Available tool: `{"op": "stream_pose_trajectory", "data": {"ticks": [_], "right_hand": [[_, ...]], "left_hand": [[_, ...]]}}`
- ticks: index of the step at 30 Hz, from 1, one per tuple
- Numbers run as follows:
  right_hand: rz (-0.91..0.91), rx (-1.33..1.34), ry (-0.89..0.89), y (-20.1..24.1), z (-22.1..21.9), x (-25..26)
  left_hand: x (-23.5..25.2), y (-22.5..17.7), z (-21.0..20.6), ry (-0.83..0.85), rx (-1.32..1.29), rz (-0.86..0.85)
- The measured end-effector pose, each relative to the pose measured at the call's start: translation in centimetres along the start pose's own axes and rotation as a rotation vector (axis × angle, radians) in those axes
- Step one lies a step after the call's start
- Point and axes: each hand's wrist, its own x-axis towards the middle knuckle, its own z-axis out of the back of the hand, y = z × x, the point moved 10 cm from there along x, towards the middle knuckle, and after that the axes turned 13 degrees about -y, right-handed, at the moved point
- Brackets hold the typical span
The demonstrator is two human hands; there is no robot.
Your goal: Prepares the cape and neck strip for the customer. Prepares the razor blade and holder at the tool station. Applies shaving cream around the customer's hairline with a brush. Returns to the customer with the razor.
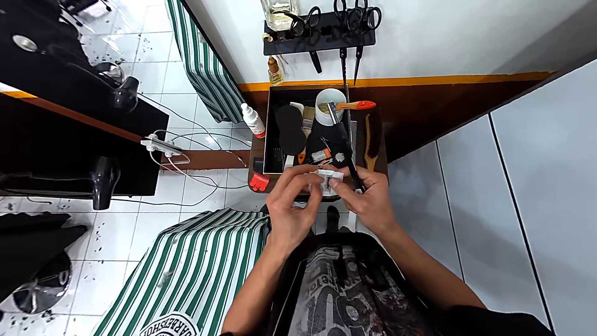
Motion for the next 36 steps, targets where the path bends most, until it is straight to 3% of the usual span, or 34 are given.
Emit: {"op": "stream_pose_trajectory", "data": {"ticks": [6, 12, 18, 23, 27, 29, 33, 36], "right_hand": [[0.017, -0.077, 0.075, 0.4, 0.2, 0.0], [0.06, -0.099, 0.101, 0.6, 0.2, -0.4], [0.133, -0.117, 0.043, 1.3, 0.6, -0.7], [0.243, -0.213, -0.036, 2.0, 0.8, -0.8], [0.226, -0.232, -0.078, 1.4, 1.1, -0.9], [0.183, -0.25, -0.085, 0.8, 1.5, -0.4], [0.23, -0.508, -0.136, 0.9, 3.2, 2.5], [0.268, -0.799, -0.082, 1.2, 2.7, 6.0]], "left_hand": [[1.0, -0.7, -0.7, 0.15, 0.091, -0.112], [1.2, 0.3, -0.6, 0.155, -0.025, 0.022], [0.3, 0.2, -1.0, 0.162, -0.023, 0.028], [-0.4, -0.8, -0.9, 0.018, 0.161, -0.179], [-1.1, -1.1, -0.7, -0.076, 0.191, -0.289], [-1.0, -0.1, -0.3, -0.097, 0.089, -0.179], [-0.9, 5.3, 1.3, -0.237, -0.355, 0.453], [-1.1, 7.7, 2.4, -0.409, -0.481, 0.718]]}}
